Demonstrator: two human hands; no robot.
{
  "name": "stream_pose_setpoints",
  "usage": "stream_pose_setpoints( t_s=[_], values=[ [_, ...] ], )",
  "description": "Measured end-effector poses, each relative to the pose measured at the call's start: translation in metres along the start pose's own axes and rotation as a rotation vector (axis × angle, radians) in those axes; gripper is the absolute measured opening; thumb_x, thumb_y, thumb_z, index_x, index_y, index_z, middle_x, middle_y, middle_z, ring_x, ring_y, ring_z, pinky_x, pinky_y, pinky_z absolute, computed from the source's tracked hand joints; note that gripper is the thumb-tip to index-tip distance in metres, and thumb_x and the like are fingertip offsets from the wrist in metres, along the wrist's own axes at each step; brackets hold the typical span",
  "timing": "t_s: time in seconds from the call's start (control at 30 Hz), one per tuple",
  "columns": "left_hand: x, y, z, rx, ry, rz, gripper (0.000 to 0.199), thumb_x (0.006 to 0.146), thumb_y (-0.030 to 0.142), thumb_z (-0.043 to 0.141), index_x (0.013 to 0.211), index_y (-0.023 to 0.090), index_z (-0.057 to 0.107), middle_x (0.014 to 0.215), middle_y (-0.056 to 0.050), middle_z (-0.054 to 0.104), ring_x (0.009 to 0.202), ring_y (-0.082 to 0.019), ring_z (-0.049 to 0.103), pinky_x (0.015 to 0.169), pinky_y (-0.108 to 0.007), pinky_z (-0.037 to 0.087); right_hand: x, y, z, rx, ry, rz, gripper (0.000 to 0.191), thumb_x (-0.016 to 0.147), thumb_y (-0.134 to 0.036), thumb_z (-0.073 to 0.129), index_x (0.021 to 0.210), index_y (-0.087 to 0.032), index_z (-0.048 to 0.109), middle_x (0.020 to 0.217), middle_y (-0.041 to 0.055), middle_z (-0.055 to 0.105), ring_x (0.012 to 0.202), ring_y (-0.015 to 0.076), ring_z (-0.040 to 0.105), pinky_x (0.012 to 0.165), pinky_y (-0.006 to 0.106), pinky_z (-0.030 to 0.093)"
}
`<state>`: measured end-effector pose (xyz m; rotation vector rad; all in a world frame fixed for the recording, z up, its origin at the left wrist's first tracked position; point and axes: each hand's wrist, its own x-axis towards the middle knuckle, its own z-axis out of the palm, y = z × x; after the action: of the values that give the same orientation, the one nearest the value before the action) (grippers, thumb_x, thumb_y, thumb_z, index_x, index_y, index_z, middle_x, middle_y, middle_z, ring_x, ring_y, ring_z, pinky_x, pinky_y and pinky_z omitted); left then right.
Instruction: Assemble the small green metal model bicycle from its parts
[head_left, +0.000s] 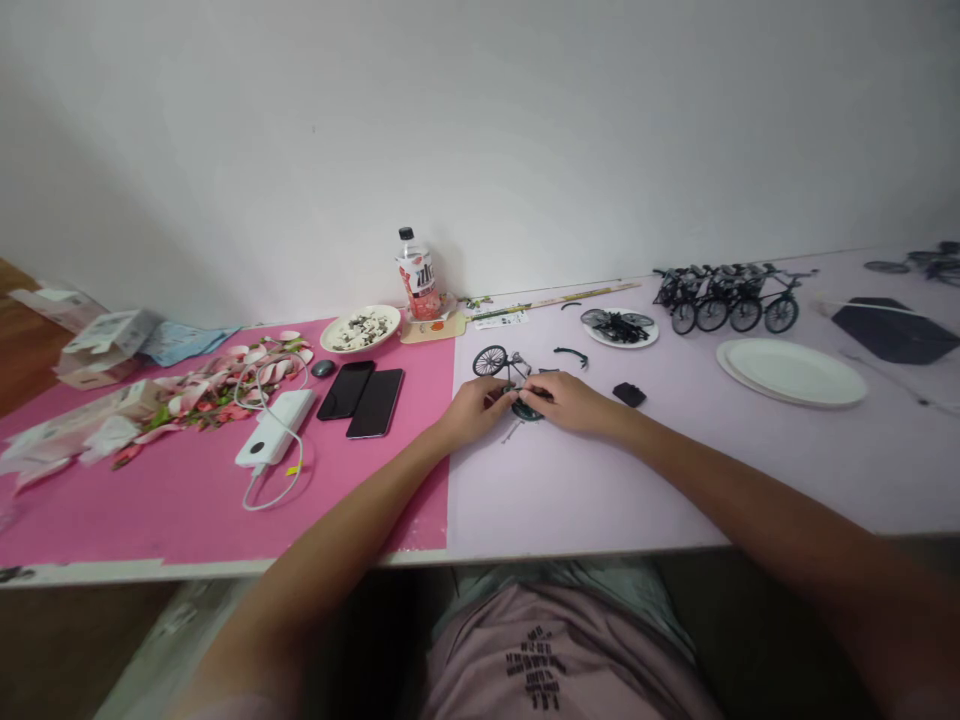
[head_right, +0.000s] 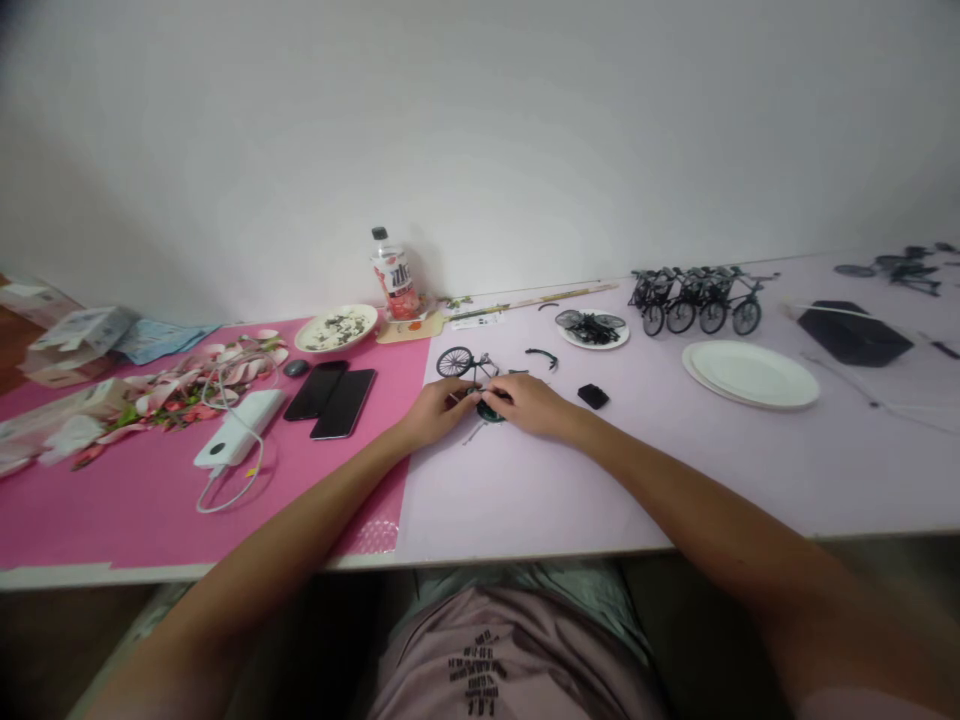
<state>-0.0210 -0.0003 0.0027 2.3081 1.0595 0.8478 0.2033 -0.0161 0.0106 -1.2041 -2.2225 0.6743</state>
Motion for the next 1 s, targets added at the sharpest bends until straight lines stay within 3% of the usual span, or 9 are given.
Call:
stream_pose_setpoints(
  t_s=[1.0],
  values=[
    [0.0004,0.0003,-0.0004,0.017,-0.007,0.005,0.033,0.1,0.044,0.056,0.102,0.018,0.076,0.096,-0.006,0.077,0.081,-0.018,0.069,0.073,-0.027,0.052,0.0008,-0.0007,-0.0007,-0.012,-0.006,-0.008,0.027,0.101,-0.038,0.052,0.081,-0.022,0.06,0.08,0.002,0.065,0.071,0.0176,0.053,0.069,0.031,0.036]
  ],
)
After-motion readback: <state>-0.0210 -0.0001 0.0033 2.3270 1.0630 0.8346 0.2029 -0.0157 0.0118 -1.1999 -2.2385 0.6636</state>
